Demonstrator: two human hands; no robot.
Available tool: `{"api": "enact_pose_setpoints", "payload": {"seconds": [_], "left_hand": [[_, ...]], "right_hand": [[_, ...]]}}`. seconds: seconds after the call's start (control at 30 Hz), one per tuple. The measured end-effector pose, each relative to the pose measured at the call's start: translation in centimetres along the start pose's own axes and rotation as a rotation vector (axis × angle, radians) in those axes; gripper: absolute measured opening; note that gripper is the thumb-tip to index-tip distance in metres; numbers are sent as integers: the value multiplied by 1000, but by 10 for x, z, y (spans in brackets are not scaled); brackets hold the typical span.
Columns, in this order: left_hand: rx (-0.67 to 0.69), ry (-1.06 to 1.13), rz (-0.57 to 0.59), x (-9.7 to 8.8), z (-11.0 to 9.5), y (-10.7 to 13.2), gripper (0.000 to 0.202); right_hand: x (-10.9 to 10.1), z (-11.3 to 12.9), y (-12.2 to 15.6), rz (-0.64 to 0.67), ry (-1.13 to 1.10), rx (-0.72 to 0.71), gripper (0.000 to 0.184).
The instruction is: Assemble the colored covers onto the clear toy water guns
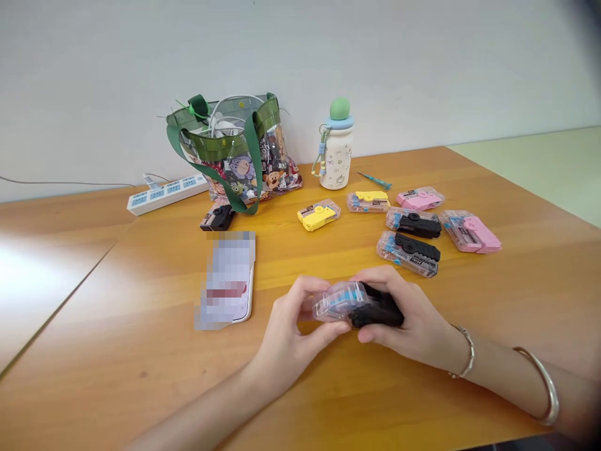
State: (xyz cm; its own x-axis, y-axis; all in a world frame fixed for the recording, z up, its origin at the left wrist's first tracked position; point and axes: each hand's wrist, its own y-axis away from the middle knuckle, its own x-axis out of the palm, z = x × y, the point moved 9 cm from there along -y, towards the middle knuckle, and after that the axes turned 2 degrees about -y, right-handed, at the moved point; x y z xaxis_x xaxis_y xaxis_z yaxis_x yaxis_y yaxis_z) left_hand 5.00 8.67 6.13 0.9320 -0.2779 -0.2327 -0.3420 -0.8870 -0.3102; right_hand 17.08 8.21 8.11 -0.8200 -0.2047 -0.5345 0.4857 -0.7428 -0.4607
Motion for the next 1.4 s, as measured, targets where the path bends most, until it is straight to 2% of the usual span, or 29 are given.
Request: {"api": "enact_pose_setpoints", "payload": {"seconds": [0.13,0.2,0.3,0.43,0.53,0.67,0.87,1.07,1.13,1.2,1.4], "left_hand": [[-157,157,14,4,14,0,24],[-200,183,-6,1,20,-1,22],[-253,155,-37,-5,28,-4,23],[-304,8,-3,-13,31,-11,37],[-318,-291,63,-18,32,-17,30],[-263,-622,138,-20,30,-27,23],[-121,-955,124,-20,26,-39,25],[62,-1078,48,-19,18,-59,23],[109,-1083,16,-13,10,-67,24],[172,-1073,28,1,-1,-74,26],[475,-1010,194,76,-42,-71,40]], "right_hand": [[11,-13,-3,99,-224,169,37],[11,-18,-4,113,-235,213,36],[3,-23,-6,64,-49,177,39],[-10,-19,-10,-3,331,23,40],[-30,-19,-15,-103,514,-32,26],[-70,-28,-25,-253,656,-23,14],[-124,-68,-27,-356,734,230,17],[-162,-105,-20,-335,833,411,21],[-174,-118,-24,-298,887,473,22],[-182,-131,-31,-236,946,526,25],[-180,-172,-58,80,1061,677,29]]}}
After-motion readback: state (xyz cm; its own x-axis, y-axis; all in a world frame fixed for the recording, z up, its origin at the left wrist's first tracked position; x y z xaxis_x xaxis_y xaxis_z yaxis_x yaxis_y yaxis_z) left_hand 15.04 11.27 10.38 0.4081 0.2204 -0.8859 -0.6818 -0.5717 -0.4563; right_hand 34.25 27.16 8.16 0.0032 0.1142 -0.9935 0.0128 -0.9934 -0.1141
